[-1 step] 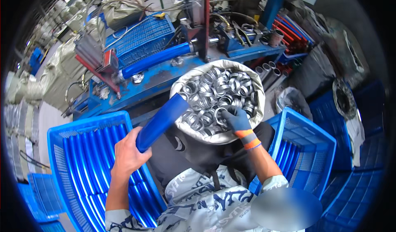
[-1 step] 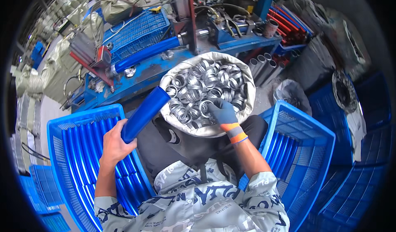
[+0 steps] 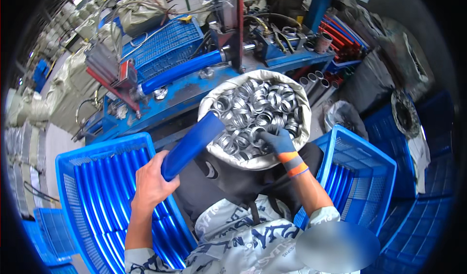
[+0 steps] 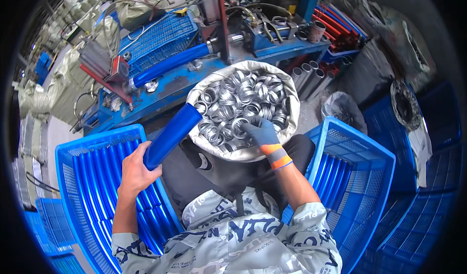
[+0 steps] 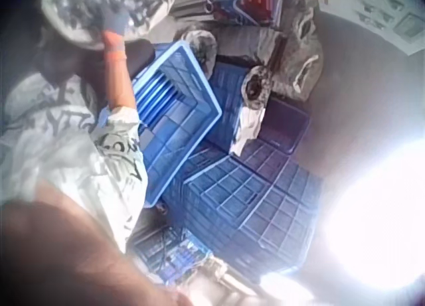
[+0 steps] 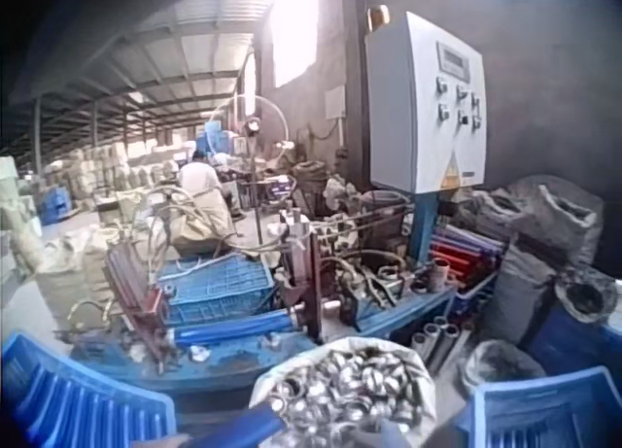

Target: Assembling silver metal rings onto blue industrial pipes and placing them in a blue crate.

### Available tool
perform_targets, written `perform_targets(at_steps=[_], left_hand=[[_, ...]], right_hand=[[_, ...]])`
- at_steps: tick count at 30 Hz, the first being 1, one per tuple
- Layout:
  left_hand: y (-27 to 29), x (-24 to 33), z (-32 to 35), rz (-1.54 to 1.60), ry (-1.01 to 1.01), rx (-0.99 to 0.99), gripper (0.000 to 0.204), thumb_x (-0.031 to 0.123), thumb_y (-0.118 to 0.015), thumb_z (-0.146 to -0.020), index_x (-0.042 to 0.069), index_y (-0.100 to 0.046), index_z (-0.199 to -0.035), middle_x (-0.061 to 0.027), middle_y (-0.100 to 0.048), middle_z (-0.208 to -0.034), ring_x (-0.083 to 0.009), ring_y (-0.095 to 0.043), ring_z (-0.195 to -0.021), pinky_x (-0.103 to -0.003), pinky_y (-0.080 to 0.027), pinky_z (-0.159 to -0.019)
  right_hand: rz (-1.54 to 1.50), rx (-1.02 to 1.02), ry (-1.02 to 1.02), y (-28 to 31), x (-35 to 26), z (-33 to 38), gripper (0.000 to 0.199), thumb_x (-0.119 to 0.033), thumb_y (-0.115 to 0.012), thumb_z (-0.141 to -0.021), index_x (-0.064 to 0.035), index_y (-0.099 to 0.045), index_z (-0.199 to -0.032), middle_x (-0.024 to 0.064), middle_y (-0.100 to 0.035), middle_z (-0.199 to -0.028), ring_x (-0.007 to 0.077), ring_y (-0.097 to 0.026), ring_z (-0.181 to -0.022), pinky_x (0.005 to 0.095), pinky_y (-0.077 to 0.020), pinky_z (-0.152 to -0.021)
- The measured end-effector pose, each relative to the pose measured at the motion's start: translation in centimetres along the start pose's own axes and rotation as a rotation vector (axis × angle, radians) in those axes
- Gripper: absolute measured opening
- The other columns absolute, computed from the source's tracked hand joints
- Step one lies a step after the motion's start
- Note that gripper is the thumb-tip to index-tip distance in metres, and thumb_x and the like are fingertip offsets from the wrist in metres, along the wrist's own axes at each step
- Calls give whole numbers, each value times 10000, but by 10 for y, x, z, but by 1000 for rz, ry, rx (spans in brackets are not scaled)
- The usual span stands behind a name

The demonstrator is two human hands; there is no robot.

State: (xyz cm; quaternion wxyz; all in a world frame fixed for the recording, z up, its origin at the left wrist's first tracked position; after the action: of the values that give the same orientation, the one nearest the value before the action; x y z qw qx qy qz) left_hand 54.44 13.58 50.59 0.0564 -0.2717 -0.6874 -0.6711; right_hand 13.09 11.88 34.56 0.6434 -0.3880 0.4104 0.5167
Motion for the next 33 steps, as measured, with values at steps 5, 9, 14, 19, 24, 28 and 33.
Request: perform_targets(at_steps=[5,9,14,19,24,28,33], left_hand=[[7,27,-15,-1,-44,-46,656,172,-870,-741,33,-690,-1357,-229,-800,-1152,-424,-792,-1052,-477,-622,-946],[10,36,-20,18,-118,-64,568,152,-827,-764,87,-717,-1317,-172,-788,-1125,-404,-774,-1023,-477,-616,-896],[14,43,-29,-11,-205,-96,592,152,-823,-729,107,-726,-1312,-146,-771,-1065,-384,-763,-996,-478,-613,-867],[9,37,-30,-33,-204,-138,623,151,-821,-698,132,-734,-1315,-118,-753,-1015,-371,-749,-959,-488,-606,-834],[7,30,-30,-21,-195,-147,639,155,-824,-694,137,-733,-1327,-121,-752,-1017,-371,-746,-957,-489,-605,-838],[-2,28,-37,-36,-194,-151,665,156,-827,-689,135,-730,-1347,-124,-750,-1016,-373,-743,-957,-494,-603,-843],[-15,19,-25,-18,-155,-38,664,133,-856,-702,96,-724,-1352,-121,-769,-1062,-350,-759,-959,-447,-611,-872]], right_hand=[[-345,-208,-20,-8,8,23,440,-339,-847,-1010,0,-759,-1277,96,-812,-1183,254,-809,-1113,355,-659,-834],[-681,-382,91,-26,-3,37,725,-565,-810,-999,24,-702,-1407,163,-695,-1475,377,-690,-1363,421,-631,-1045],[-614,-365,203,-31,-11,37,579,-228,-857,-1008,-5,-638,-1496,132,-712,-1436,269,-715,-1305,404,-629,-1063],[-568,-409,270,-36,-39,41,830,136,-861,-816,18,-554,-1578,133,-658,-1525,241,-701,-1321,386,-614,-1093],[-250,-398,279,-37,-62,50,930,112,-889,-820,76,-471,-1650,167,-623,-1572,229,-657,-1380,368,-567,-1148],[-119,-378,246,-33,-67,44,885,104,-884,-839,69,-506,-1638,162,-642,-1552,197,-657,-1354,344,-565,-1129],[-237,-477,330,-40,-79,25,877,102,-864,-862,-3,-518,-1661,108,-691,-1482,173,-701,-1235,340,-607,-1034]])
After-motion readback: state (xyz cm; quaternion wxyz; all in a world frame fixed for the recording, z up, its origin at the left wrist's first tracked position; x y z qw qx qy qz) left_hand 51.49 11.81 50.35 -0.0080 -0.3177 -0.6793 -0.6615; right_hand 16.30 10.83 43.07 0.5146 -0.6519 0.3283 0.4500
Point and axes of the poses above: each hand's wrist, its own z-axis away from the middle knuckle, its own y-axis out of the back of the hand, x = y × z, the point moved 2 cm from there along -z, towards the middle knuckle
